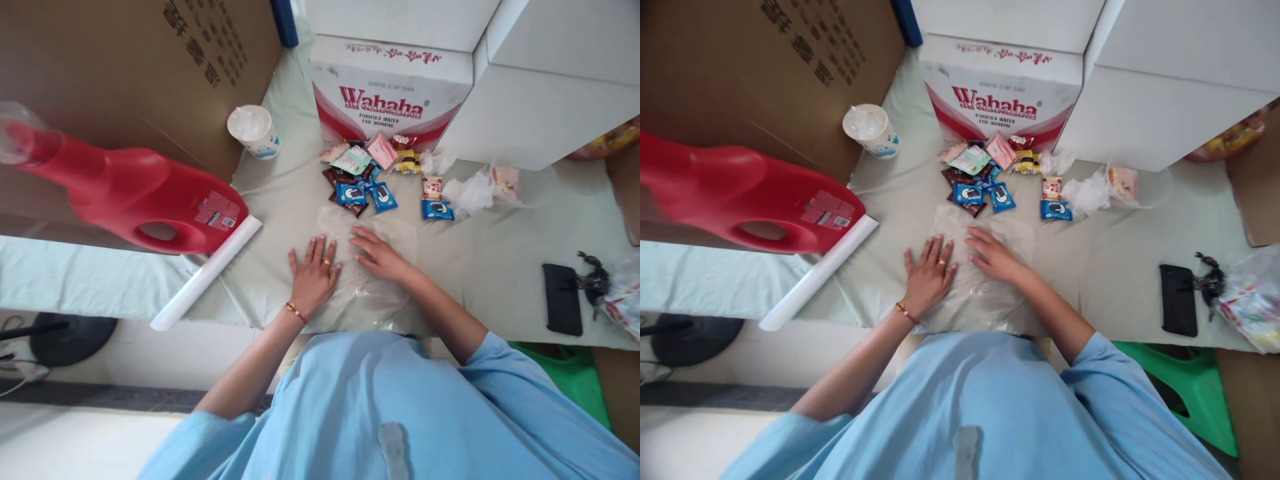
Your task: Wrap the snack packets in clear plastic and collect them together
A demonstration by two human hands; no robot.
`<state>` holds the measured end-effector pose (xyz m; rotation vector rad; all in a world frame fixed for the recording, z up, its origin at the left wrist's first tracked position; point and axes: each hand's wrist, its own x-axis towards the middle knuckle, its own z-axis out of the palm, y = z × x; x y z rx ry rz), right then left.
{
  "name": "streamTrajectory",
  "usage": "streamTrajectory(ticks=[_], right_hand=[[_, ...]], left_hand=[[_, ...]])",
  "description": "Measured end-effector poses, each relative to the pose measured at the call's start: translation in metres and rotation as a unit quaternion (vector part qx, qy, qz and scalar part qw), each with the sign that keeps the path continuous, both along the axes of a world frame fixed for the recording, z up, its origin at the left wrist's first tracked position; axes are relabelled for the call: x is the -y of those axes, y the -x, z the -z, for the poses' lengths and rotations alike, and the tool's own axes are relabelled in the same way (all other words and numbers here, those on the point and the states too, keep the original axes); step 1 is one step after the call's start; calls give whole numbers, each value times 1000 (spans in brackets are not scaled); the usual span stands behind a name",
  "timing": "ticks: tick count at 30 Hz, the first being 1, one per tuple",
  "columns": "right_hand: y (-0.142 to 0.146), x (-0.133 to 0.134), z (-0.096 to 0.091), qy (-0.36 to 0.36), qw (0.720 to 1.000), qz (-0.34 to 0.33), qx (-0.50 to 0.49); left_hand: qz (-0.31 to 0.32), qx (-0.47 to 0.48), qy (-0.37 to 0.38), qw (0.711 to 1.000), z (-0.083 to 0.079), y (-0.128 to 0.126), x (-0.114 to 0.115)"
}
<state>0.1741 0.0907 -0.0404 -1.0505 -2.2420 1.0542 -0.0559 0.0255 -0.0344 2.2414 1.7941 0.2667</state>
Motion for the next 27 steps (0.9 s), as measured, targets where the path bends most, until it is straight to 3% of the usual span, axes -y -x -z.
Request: streamTrajectory(ticks=[3,5,8,10,12,17,23,27], right_hand=[[-17,-10,-2,130,985,73,-84],[-24,-26,-6,173,971,139,-93],[-20,-64,-16,74,976,202,-26],[-8,-90,-22,-37,978,200,48],[5,-110,-27,-99,972,168,128],[5,-115,-29,-124,953,108,255],[-54,-101,-33,-117,918,195,324],[-54,-117,-45,-136,930,179,291]], left_hand=[[-23,1,12,1000,1,-4,8],[-33,7,15,999,1,-7,11],[-33,7,15,999,0,-7,13],[-32,2,10,999,0,-7,13],[-31,1,5,1000,0,-6,13],[-28,-7,-4,1000,1,-5,14],[-28,-29,1,999,1,-5,18],[-26,-32,3,999,1,-4,19]])
